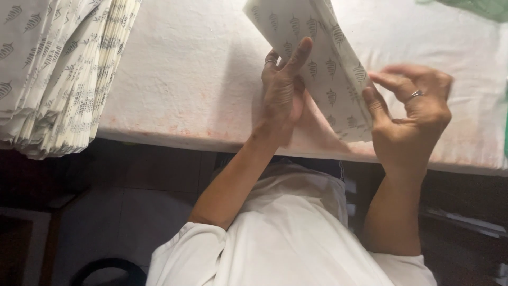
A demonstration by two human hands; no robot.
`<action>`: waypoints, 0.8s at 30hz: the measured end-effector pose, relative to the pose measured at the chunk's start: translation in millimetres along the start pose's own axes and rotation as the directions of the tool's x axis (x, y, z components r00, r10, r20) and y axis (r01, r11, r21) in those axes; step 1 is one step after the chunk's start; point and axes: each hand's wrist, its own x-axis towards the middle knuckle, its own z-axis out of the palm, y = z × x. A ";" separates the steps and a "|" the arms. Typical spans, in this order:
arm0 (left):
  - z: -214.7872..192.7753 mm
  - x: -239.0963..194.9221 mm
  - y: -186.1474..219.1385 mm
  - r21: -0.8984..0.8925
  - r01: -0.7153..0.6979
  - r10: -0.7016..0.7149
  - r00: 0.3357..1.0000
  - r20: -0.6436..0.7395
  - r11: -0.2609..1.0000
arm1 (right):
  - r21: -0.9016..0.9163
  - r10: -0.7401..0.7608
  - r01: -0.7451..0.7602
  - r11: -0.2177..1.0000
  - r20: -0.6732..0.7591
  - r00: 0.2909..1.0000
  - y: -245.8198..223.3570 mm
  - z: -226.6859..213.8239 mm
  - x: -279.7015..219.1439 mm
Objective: Aligning, applying glue to, and folding paper wrappers to seal them.
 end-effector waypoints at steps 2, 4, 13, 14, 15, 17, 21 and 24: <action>-3.9 0.9 -3.3 -0.045 -0.021 0.023 0.999 0.037 0.999 | -0.060 -0.067 0.065 0.996 -0.026 0.997 7.3 -0.2 -5.6; -9.3 0.7 -2.7 -0.122 -0.098 0.119 0.978 0.172 0.988 | -0.011 -0.092 0.092 0.996 0.041 0.995 14.4 -2.2 -13.2; -30.1 11.3 -32.4 -0.114 -0.168 0.196 0.922 0.333 0.979 | 0.523 0.329 -0.172 0.835 -0.223 0.917 26.9 43.1 -39.0; -40.5 20.0 -23.2 -0.113 -0.170 0.199 0.921 0.334 0.979 | 0.525 0.328 -0.171 0.834 -0.223 0.918 36.9 37.7 -37.1; -51.2 29.0 -14.4 -0.160 -0.273 0.312 0.886 0.343 0.949 | 0.551 0.339 -0.170 0.817 -0.220 0.915 47.3 32.5 -35.3; -67.9 25.7 14.8 -0.197 -0.360 0.408 0.846 0.342 0.912 | 0.576 0.365 -0.185 0.796 -0.213 0.906 54.2 21.7 -33.5; -69.9 -2.4 67.8 0.331 -0.527 0.393 0.831 0.393 0.783 | 0.574 0.368 -0.255 0.778 -0.087 0.926 57.1 14.0 -23.2; -62.1 -10.4 74.4 0.619 -0.635 0.402 0.772 0.492 0.462 | 0.634 0.362 -0.226 0.739 -0.091 0.928 72.4 21.1 -27.9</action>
